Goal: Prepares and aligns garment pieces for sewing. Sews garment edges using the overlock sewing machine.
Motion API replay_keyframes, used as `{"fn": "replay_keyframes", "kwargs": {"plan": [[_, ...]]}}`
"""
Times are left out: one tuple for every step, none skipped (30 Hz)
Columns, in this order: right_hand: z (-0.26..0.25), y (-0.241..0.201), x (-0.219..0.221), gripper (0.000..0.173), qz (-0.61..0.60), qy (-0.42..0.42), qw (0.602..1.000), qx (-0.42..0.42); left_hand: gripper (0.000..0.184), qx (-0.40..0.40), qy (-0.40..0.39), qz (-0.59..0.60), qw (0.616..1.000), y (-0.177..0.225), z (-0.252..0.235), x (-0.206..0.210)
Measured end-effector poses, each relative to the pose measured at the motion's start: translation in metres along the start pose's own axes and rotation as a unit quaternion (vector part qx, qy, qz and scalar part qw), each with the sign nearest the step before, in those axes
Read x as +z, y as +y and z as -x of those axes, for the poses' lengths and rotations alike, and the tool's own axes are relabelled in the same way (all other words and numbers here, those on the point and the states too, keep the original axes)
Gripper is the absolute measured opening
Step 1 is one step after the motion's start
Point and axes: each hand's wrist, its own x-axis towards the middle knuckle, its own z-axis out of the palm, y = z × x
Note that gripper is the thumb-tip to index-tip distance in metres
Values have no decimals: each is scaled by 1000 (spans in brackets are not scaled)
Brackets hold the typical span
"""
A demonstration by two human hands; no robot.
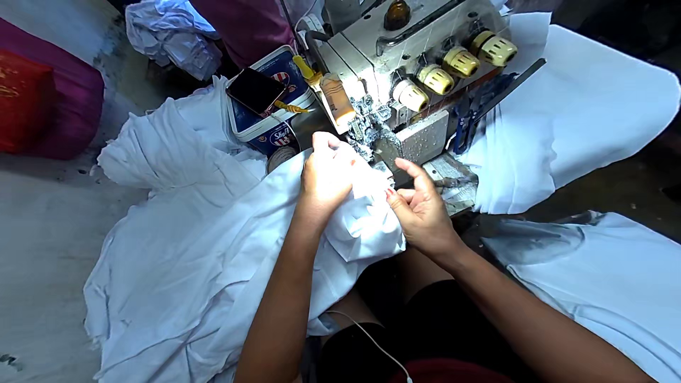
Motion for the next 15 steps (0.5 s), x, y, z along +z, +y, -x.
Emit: {"fn": "replay_keyframes", "kwargs": {"plan": [[1,2,1,36,16,12,999,-34,32,-16,1,-3,1000,3,-1,1],[1,5,1,24,42,22,996,-82,33,-26,-2,-7,1000,4,-2,1],[2,8,1,23,67,22,990,-125,34,-29,-7,-5,1000,4,-2,0],[2,9,0,27,88,16,986,-143,35,-26,-14,-3,1000,2,-2,-1],[3,7,-1,31,99,5,987,-126,35,-23,-22,2,1000,1,-2,-3],[3,2,-2,36,94,-4,992,-84,35,-16,-26,5,1000,-2,-2,-5],[2,-2,-3,47,82,-12,996,-40,36,-7,-25,6,1000,-4,-2,-5],[1,-4,-4,55,76,-14,997,-20,37,-3,-22,7,1000,-5,-1,-5],[2,-2,-4,54,81,1,996,-38,38,-3,-16,9,1000,-5,-1,-4],[2,2,-2,44,87,20,993,-83,38,-2,-10,12,1000,-5,-2,-3],[2,6,-2,32,88,24,988,-127,39,-2,-5,14,1000,-4,-2,-2],[2,7,0,30,76,23,987,-142,40,-4,-1,16,1000,-3,-3,-1],[2,5,1,28,56,14,991,-118,42,-12,1,19,1000,-2,-5,0],[2,1,1,28,25,14,997,-74,44,-27,3,23,999,0,-7,1],[-1,-3,2,30,-1,22,999,-38,46,-43,5,27,999,3,-9,2]]}}
